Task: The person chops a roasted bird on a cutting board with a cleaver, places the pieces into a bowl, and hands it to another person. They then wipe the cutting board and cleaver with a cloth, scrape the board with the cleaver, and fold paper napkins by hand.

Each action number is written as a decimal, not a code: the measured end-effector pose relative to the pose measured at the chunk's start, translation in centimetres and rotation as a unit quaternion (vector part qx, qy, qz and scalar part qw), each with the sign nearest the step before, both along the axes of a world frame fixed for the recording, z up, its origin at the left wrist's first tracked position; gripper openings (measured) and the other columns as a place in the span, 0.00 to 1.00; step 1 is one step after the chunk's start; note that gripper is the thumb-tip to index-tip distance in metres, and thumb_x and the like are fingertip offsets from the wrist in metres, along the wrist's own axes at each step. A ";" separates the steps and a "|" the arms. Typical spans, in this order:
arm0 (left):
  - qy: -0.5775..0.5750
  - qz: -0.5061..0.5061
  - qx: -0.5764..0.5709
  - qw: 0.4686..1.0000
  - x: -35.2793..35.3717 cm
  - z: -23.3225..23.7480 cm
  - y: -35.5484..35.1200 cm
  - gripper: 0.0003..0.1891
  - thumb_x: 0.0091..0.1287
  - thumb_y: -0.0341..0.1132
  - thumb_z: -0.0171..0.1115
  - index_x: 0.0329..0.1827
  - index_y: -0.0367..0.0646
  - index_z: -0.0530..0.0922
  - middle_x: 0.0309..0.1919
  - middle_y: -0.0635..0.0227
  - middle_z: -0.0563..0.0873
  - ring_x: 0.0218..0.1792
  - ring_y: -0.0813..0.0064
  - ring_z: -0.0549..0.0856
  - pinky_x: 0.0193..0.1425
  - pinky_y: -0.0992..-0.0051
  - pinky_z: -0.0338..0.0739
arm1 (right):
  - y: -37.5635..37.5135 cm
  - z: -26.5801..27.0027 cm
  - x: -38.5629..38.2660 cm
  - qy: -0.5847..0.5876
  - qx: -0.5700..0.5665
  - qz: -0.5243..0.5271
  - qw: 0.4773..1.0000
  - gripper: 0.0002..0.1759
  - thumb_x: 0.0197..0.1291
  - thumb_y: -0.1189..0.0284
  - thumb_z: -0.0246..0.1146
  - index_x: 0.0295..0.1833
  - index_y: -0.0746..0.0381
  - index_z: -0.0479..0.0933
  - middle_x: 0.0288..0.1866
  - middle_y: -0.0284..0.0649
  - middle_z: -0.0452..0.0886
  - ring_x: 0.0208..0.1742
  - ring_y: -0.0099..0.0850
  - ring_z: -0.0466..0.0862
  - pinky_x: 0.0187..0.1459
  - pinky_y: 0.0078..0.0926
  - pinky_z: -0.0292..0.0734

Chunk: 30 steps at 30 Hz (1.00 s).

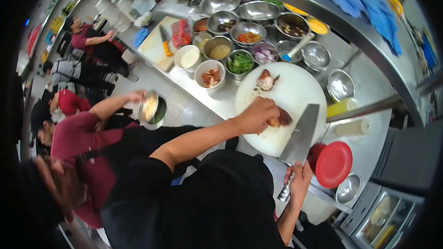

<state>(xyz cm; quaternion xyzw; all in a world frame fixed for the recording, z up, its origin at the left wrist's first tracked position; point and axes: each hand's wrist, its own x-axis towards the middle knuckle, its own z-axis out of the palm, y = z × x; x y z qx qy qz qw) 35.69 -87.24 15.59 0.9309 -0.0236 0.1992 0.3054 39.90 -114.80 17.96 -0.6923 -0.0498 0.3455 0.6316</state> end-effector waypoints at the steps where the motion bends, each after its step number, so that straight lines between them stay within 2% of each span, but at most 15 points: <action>1: -0.063 -0.021 0.019 0.998 0.0 -1.2 0.0 0.13 0.47 0.22 0.62 0.34 0.49 0.74 0.38 0.65 0.77 0.45 0.59 0.76 0.51 0.63 0.67 | 0.1 -0.1 0.0 -0.016 -0.010 -0.009 1.000 0.08 0.72 0.69 0.50 0.41 0.62 0.70 0.20 0.35 0.70 0.12 0.23 0.70 0.13 0.21 0.64; 3: -0.057 -0.052 0.020 0.997 -0.6 -3.3 0.7 0.10 0.51 0.22 0.61 0.33 0.47 0.74 0.42 0.62 0.77 0.48 0.56 0.76 0.54 0.62 0.68 | 0.1 -0.2 0.0 -0.012 -0.010 -0.004 1.000 0.08 0.72 0.69 0.50 0.41 0.62 0.70 0.19 0.35 0.70 0.12 0.23 0.70 0.13 0.21 0.64; 5: -0.095 -0.042 -0.001 0.995 -1.3 -4.5 0.8 0.09 0.52 0.22 0.61 0.34 0.45 0.75 0.47 0.58 0.77 0.52 0.53 0.75 0.57 0.62 0.70 | 0.1 -0.5 0.3 -0.006 -0.011 0.000 1.000 0.08 0.71 0.69 0.50 0.41 0.62 0.69 0.19 0.35 0.70 0.11 0.23 0.69 0.12 0.21 0.64; 6: -0.082 -0.035 -0.010 0.996 -1.8 -4.2 0.7 0.10 0.51 0.21 0.62 0.35 0.44 0.75 0.52 0.54 0.76 0.54 0.51 0.75 0.59 0.62 0.71 | 0.0 -0.7 0.5 -0.003 -0.015 -0.004 1.000 0.08 0.71 0.70 0.50 0.41 0.62 0.69 0.18 0.35 0.70 0.11 0.24 0.69 0.11 0.22 0.64; 9: -0.078 -0.030 -0.062 0.995 -2.3 -3.9 0.4 0.14 0.48 0.18 0.62 0.37 0.43 0.75 0.53 0.53 0.74 0.55 0.50 0.75 0.60 0.62 0.71 | 0.1 -1.2 0.8 -0.003 -0.022 -0.002 1.000 0.07 0.71 0.70 0.50 0.41 0.61 0.69 0.17 0.35 0.70 0.10 0.24 0.68 0.11 0.22 0.64; 10: -0.084 -0.028 -0.057 0.994 -2.4 -3.5 0.1 0.14 0.48 0.18 0.62 0.37 0.43 0.75 0.53 0.53 0.74 0.55 0.50 0.75 0.60 0.62 0.71 | 0.2 -1.2 1.1 -0.003 -0.032 -0.002 0.999 0.07 0.71 0.70 0.49 0.41 0.61 0.69 0.17 0.35 0.69 0.10 0.24 0.68 0.10 0.22 0.64; 12: -0.108 0.085 -0.056 0.989 -2.7 -3.1 -0.5 0.17 0.47 0.17 0.59 0.40 0.44 0.74 0.54 0.54 0.74 0.56 0.50 0.74 0.61 0.62 0.70 | 0.2 -1.9 1.6 -0.023 -0.033 0.021 0.999 0.07 0.71 0.70 0.49 0.43 0.62 0.70 0.17 0.36 0.69 0.09 0.25 0.68 0.09 0.23 0.64; 13: -0.112 0.080 -0.055 0.989 -2.9 -3.0 -0.5 0.17 0.47 0.17 0.59 0.40 0.44 0.74 0.54 0.54 0.74 0.56 0.50 0.74 0.61 0.62 0.70 | 0.2 -2.2 1.8 -0.037 -0.040 0.043 0.998 0.08 0.71 0.69 0.49 0.46 0.62 0.70 0.17 0.36 0.70 0.08 0.26 0.68 0.09 0.25 0.63; 16: -0.106 0.184 -0.146 0.966 -3.1 -3.2 -0.8 0.21 0.46 0.17 0.55 0.46 0.44 0.73 0.53 0.54 0.75 0.56 0.49 0.75 0.61 0.60 0.70 | 0.5 -1.8 1.9 -0.052 -0.055 0.045 0.996 0.09 0.70 0.71 0.47 0.46 0.65 0.71 0.18 0.36 0.70 0.10 0.25 0.68 0.11 0.24 0.64; 20: -0.087 0.219 -0.176 0.956 -3.2 -3.8 -0.6 0.20 0.50 0.18 0.53 0.48 0.41 0.74 0.48 0.54 0.76 0.53 0.51 0.76 0.58 0.62 0.72 | 1.1 -0.9 1.6 -0.046 -0.072 0.040 0.996 0.07 0.70 0.72 0.48 0.40 0.63 0.69 0.16 0.34 0.70 0.11 0.23 0.69 0.12 0.22 0.65; 24: -0.045 0.211 -0.209 0.954 -3.2 -3.9 -1.1 0.19 0.53 0.19 0.52 0.49 0.40 0.75 0.46 0.53 0.76 0.52 0.51 0.76 0.58 0.62 0.72 | 1.5 0.1 1.2 -0.061 -0.100 0.035 0.992 0.08 0.70 0.71 0.48 0.41 0.63 0.69 0.18 0.35 0.70 0.11 0.23 0.69 0.12 0.22 0.65; 27: -0.002 0.247 -0.200 0.948 -3.1 -3.3 -1.7 0.16 0.62 0.31 0.60 0.53 0.39 0.77 0.42 0.52 0.81 0.47 0.53 0.80 0.54 0.62 0.75 | 1.2 -0.3 1.5 -0.075 -0.102 0.047 0.991 0.09 0.70 0.71 0.48 0.40 0.63 0.70 0.17 0.35 0.70 0.11 0.23 0.70 0.12 0.22 0.65; 28: 0.018 0.259 -0.195 0.946 -2.9 -3.8 -1.8 0.21 0.62 0.38 0.66 0.56 0.38 0.77 0.42 0.52 0.83 0.45 0.54 0.82 0.53 0.62 0.76 | 1.1 -0.3 1.5 -0.067 -0.108 0.045 0.991 0.09 0.70 0.71 0.48 0.40 0.64 0.71 0.17 0.35 0.71 0.12 0.23 0.70 0.13 0.23 0.65; 30: 0.031 0.243 -0.180 0.953 -2.8 -4.0 -2.0 0.23 0.61 0.40 0.67 0.57 0.38 0.77 0.43 0.52 0.83 0.45 0.54 0.82 0.53 0.63 0.76 | 1.2 -0.1 1.5 -0.073 -0.121 0.047 0.989 0.10 0.70 0.71 0.49 0.39 0.64 0.72 0.17 0.35 0.72 0.12 0.23 0.71 0.14 0.23 0.66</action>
